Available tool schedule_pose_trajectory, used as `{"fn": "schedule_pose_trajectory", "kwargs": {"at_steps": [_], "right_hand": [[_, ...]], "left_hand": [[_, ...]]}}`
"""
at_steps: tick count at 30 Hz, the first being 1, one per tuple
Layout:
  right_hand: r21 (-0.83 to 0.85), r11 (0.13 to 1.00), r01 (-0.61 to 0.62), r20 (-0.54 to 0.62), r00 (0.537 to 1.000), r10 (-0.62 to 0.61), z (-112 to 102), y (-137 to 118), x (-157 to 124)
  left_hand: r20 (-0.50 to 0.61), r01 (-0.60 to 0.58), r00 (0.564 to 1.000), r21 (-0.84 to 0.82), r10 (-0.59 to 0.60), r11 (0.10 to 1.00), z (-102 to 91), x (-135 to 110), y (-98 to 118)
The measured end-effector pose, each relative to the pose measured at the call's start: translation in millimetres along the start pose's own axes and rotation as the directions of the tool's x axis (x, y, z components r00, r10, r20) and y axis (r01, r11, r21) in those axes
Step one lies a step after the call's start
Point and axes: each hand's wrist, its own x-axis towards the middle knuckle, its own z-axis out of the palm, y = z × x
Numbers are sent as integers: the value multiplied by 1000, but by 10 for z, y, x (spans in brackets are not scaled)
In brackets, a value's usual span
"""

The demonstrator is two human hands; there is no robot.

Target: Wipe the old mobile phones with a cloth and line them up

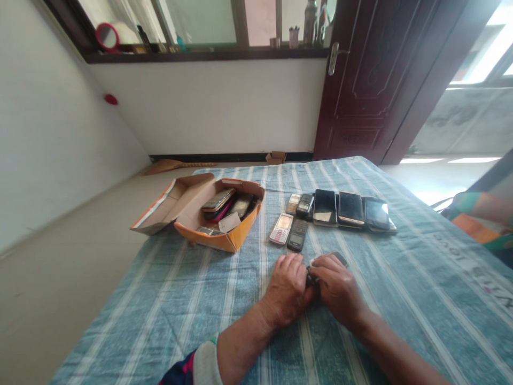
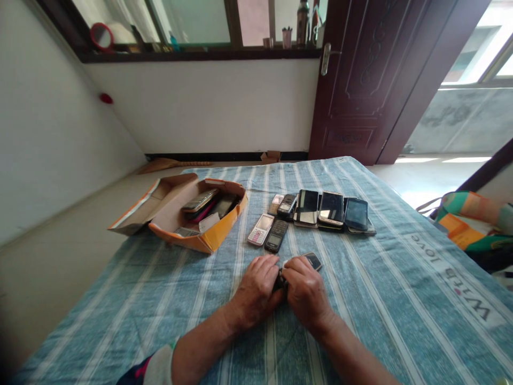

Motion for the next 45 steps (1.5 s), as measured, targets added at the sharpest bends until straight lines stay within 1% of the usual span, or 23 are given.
{"fn": "schedule_pose_trajectory", "kwargs": {"at_steps": [3, 6, 9, 11, 13, 17, 19, 21, 24, 27, 30, 34, 36, 41, 45], "right_hand": [[57, 998, 15, 1, 1000, -15, 27, -73, -3], [88, 996, 5, 24, 1000, -8, 20, -110, -11], [98, 995, -17, 89, 996, 8, -22, -138, -22], [94, 994, -50, 162, 986, 34, -74, -160, -26], [82, 992, -94, 253, 965, 71, -143, -177, -22], [87, 985, -147, 434, 896, 95, -279, -156, 14], [106, 984, -145, 484, 872, 77, -318, -119, 38], [103, 986, -135, 501, 863, 66, -330, -81, 57], [68, 991, -115, 496, 866, 67, -317, -46, 73], [47, 996, -80, 461, 886, 50, -295, -31, 76], [19, 1000, -9, 418, 908, 0, -280, -2, 67], [-81, 994, 76, 371, 928, -41, -273, 75, 48], [-116, 990, 82, 343, 939, -37, -274, 124, 41], [-142, 989, 48, 249, 968, -11, -291, 269, 27], [-236, 972, 15, 163, 986, 25, -302, 356, 15]], "left_hand": [[-8, -1, 1000, -7, 1, 1000, 4, -6, 4], [-10, -1, 1000, -18, 1, 1000, 2, -12, 2], [-3, 3, 1000, -23, -3, 1000, 3, -22, -4], [2, 12, 1000, -25, -11, 1000, 11, -32, -9], [8, 15, 1000, -28, -15, 999, 25, -40, -12], [7, 3, 1000, -27, -3, 1000, 57, -49, -21], [-3, -3, 1000, -20, 3, 1000, 69, -49, -25], [-14, -8, 1000, -13, 8, 1000, 74, -46, -26], [-15, -4, 1000, -17, 4, 1000, 58, -34, -17], [4, 13, 1000, -24, -13, 1000, 32, -20, -5], [16, 14, 1000, -23, -13, 1000, 27, -18, -1], [7, 6, 1000, -10, -6, 1000, 50, -32, -4], [16, 12, 1000, -9, -12, 1000, 54, -35, -5], [60, 32, 998, -33, -30, 999, 15, -18, 0], [73, 43, 997, -47, -39, 998, -18, -2, 0]]}}
